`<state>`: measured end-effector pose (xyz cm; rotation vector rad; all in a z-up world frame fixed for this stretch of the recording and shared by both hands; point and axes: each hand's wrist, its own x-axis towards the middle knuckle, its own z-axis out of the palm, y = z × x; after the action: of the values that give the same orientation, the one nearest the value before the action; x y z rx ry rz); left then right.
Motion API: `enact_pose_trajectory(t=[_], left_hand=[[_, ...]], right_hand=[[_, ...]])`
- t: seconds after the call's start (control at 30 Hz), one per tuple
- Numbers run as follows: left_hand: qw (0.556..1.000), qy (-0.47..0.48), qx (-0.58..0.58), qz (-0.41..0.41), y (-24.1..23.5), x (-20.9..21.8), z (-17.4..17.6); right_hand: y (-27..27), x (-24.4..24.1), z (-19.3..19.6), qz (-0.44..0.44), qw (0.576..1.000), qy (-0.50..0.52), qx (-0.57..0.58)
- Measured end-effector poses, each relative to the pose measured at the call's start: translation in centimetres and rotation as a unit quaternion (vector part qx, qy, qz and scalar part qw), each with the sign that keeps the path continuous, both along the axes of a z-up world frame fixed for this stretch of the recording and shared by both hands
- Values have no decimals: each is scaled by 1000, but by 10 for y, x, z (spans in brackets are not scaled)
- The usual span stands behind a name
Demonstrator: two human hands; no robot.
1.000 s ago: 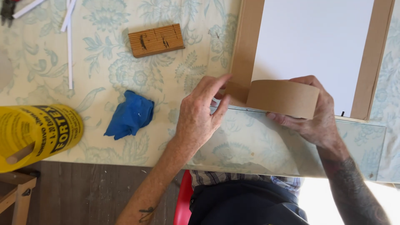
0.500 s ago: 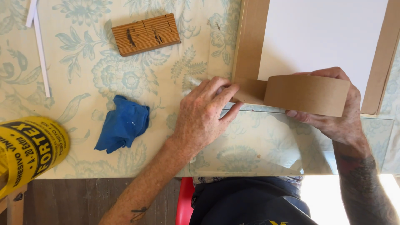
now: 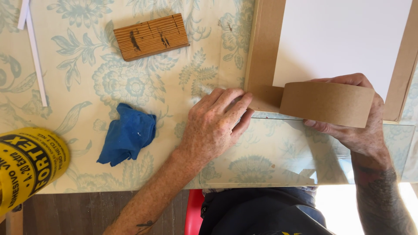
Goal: Applying brown paper tape to the edges of a picture frame using glue and a brush
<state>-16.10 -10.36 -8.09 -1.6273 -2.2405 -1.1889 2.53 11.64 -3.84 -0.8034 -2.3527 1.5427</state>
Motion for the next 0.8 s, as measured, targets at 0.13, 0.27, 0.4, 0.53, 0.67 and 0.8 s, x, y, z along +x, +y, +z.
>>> enact_pose_trajectory(t=[0.13,0.27,0.4,0.53,0.67,0.8], left_hand=[[1000,11,-4,-1,1,1,-3],[1000,17,-3,3,0,1,-3],[1000,25,-3,1,0,1,-5],[999,47,-12,7,0,3,-5],[997,68,-4,19,1,4,-4],[997,68,-3,19,1,3,-3]], right_hand=[[0,1,-2,2,1000,19,-16],[0,0,-1,-1,1000,11,-11],[4,1,-3,8,1000,8,-1],[3,0,-1,4,1000,7,-11],[1,-2,1,12,1000,8,4],[1,-3,1,17,1000,10,3]])
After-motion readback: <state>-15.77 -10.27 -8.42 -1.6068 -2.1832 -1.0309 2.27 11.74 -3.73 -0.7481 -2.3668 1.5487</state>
